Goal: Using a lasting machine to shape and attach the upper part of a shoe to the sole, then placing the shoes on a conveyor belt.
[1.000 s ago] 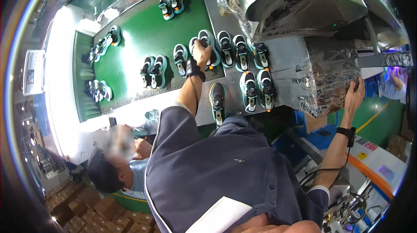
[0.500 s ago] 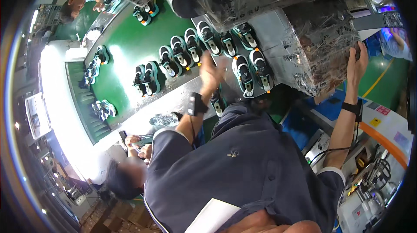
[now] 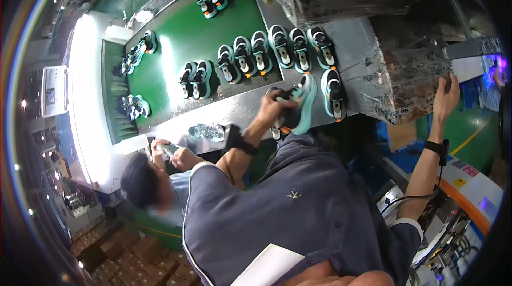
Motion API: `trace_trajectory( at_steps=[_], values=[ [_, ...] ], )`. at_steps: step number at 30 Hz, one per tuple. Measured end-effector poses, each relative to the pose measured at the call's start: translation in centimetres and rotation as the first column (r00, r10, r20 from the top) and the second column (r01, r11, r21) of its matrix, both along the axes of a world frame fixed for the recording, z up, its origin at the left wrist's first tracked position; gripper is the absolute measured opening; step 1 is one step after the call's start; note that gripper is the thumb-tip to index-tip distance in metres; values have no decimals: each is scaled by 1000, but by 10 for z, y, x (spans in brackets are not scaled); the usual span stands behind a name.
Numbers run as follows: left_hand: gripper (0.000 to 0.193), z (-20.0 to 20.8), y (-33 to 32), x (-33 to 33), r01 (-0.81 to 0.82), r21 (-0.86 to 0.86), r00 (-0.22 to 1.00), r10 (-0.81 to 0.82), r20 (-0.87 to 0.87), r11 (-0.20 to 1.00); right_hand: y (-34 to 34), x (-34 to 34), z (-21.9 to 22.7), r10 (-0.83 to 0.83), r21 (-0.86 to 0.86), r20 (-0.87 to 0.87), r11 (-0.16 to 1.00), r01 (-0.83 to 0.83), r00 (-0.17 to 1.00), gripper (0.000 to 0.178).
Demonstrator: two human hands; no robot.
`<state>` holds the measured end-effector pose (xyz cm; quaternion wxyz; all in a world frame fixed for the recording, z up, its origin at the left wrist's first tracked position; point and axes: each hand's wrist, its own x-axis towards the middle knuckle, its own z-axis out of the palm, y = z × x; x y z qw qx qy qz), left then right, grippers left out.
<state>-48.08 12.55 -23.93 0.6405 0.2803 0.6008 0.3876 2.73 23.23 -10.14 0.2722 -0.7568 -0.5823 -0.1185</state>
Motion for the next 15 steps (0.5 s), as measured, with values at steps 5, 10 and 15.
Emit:
trace_trajectory(
  at_steps=[5,10,15],
  values=[
    [26,48,33,-114,-309,213,900,357,-249,927,4,17,-11,20,-12,30,1000,-19,999,44],
    [52,-30,87,-242,-271,281,505,384,-773,921,0,9,2,-16,-14,48,1000,16,999,44],
    [59,-98,90,-302,-188,99,416,171,-893,977,6,-2,-1,92,4,42,996,-92,995,42]
  ],
)
